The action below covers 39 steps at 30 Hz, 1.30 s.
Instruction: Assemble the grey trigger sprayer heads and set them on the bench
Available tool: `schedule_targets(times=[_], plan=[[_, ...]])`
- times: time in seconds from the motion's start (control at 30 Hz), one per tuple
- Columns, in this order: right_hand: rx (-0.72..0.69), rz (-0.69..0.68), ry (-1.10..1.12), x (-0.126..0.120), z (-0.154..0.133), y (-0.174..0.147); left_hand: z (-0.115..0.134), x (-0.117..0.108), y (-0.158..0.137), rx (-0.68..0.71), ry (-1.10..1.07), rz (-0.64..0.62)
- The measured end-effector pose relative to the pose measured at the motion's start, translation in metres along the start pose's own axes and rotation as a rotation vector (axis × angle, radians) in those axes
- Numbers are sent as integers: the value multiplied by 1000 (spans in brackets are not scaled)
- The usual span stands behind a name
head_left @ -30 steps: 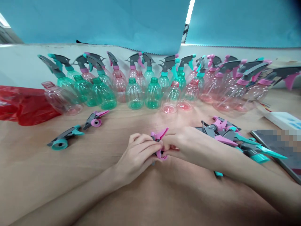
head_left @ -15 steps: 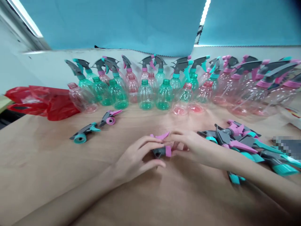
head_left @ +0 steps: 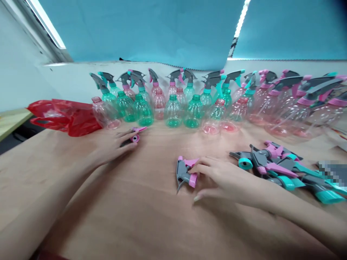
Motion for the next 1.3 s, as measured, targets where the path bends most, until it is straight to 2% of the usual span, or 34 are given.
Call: schedule_targets(times=[0.13,0.33,0.47,0.57,0.67,0.7,0.77,0.83,0.97,1.07,1.2,1.3], plan=[[48,31,-51,3,0,2,33,10,0,-58,17,-9],[101,71,-69,9,-3,2,80,35,-13,-59,-13,-25],[134,68,-31,11,-7,4,103,35,-25,-61,-16,99],[130,55,-12,8,-9,3,134,19,-40,87,-97,185],[100,47,4,-3,-8,0,173,14,-56,328,-274,15],[105,42,15,-7,-7,-2,184,15,-59,378,-335,-47],[135,18,46,-17,-6,-5,198,22,-61,393,-444,-88],[162,7,77,-25,-5,-8,205,32,-58,362,-512,-73],[219,56,61,-34,-6,-14,210,47,-53,307,-648,39],[254,111,65,-36,-2,-17,208,49,-52,250,-719,87],[273,244,67,-48,5,-22,204,48,-51,212,-706,96],[211,295,-36,-59,3,-23,203,47,-50,205,-707,83]])
Point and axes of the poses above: each hand's wrist, its own y-axis towards the middle knuckle, its own x-axis out of the palm, z = x × y, the point moved 4 cm from there along y, towards the middle knuckle, and after that the axes turned 12 degrees about -x, right-handed, at the moved point
